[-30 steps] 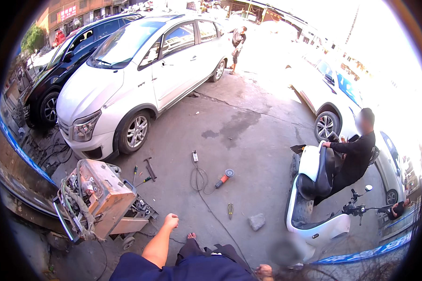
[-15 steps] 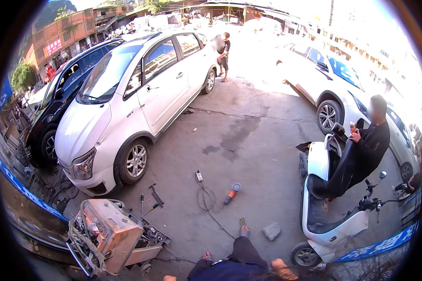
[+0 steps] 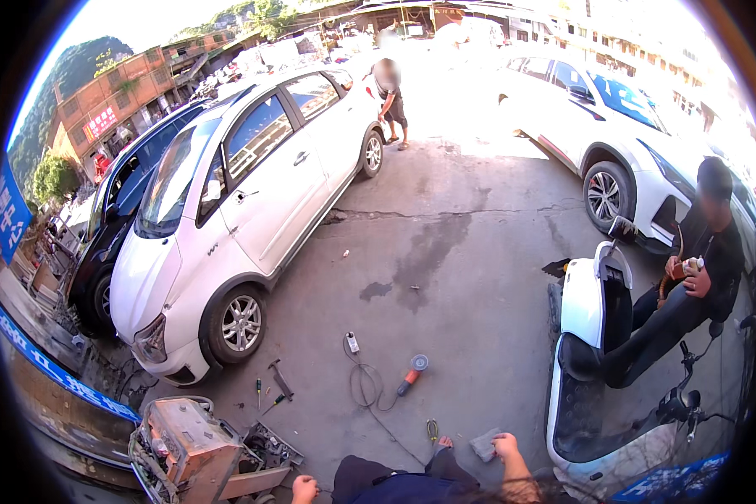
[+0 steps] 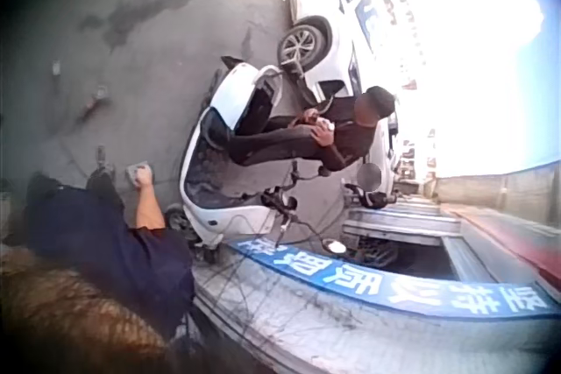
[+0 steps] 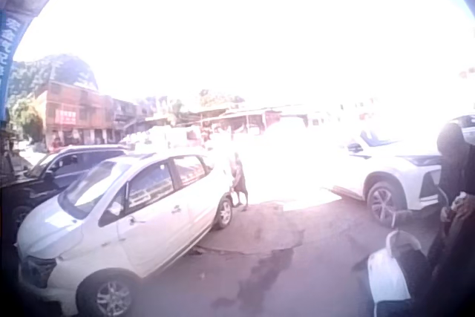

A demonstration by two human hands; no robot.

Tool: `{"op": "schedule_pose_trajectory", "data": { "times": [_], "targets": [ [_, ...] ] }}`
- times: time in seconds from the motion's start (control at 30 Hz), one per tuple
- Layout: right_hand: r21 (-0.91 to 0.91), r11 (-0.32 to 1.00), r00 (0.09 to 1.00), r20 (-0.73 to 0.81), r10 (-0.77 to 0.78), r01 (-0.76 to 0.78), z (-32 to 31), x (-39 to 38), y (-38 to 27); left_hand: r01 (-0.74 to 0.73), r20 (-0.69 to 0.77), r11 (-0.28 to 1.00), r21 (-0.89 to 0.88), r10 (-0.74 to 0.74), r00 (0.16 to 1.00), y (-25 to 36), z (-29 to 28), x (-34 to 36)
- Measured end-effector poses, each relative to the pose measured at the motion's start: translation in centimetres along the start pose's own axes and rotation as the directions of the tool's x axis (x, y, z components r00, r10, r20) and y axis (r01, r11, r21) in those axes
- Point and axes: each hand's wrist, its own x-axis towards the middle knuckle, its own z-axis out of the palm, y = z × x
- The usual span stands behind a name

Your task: The person sits on the ground and then stands to use an angle grinder to sand the front bumper of a white car. The person moves the tool back and forth across the bumper surface, removing paint to expose the underlying material.

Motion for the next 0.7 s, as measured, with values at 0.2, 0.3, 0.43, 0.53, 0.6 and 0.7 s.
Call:
{"op": "schedule_pose_trajectory", "data": {
  "times": [0.2, 0.3, 0.43, 0.53, 0.6, 0.7],
  "targets": [
    [0.001, 0.983, 0.981, 0.062, 0.182, -0.182, 0.7, 2.4, 1.5, -0.154, -0.075, 0.986, -0.061, 0.149, 0.986, 10.4, 0.1, 3.0],
    [0.013, 0.97, 0.97, 0.037, 0.242, -0.242, 0.4, 2.8, 3.0, -0.05, 0.002, 0.999, 0.02, 0.05, 0.999, 10.8, 1.4, 4.0],
    [-0.292, 0.91, 0.933, 0.119, 0.339, -0.293, 2.2, 0.3, 2.7, 0.205, 0.034, 0.972, 0.115, -0.211, 0.977, 7.6, 0.0, 4.7],
    [-0.438, 0.845, 0.918, 0.099, 0.383, -0.305, 2.0, 0.1, 2.5, 0.336, 0.093, 0.924, 0.179, -0.356, 0.93, 6.7, 0.5, 7.0],
    [-0.182, 0.905, 0.923, -0.057, 0.38, -0.384, 0.4, 1.7, 2.5, 0.375, 0.195, 0.899, 0.227, -0.42, 0.886, 7.5, 4.5, 9.9],
    [-0.05, 0.963, 0.96, -0.111, 0.257, -0.263, 3.5, 0.7, -2.1, 0.43, 0.186, 0.866, 0.255, -0.48, 0.857, 8.9, 3.9, 14.2]
  ]
}}
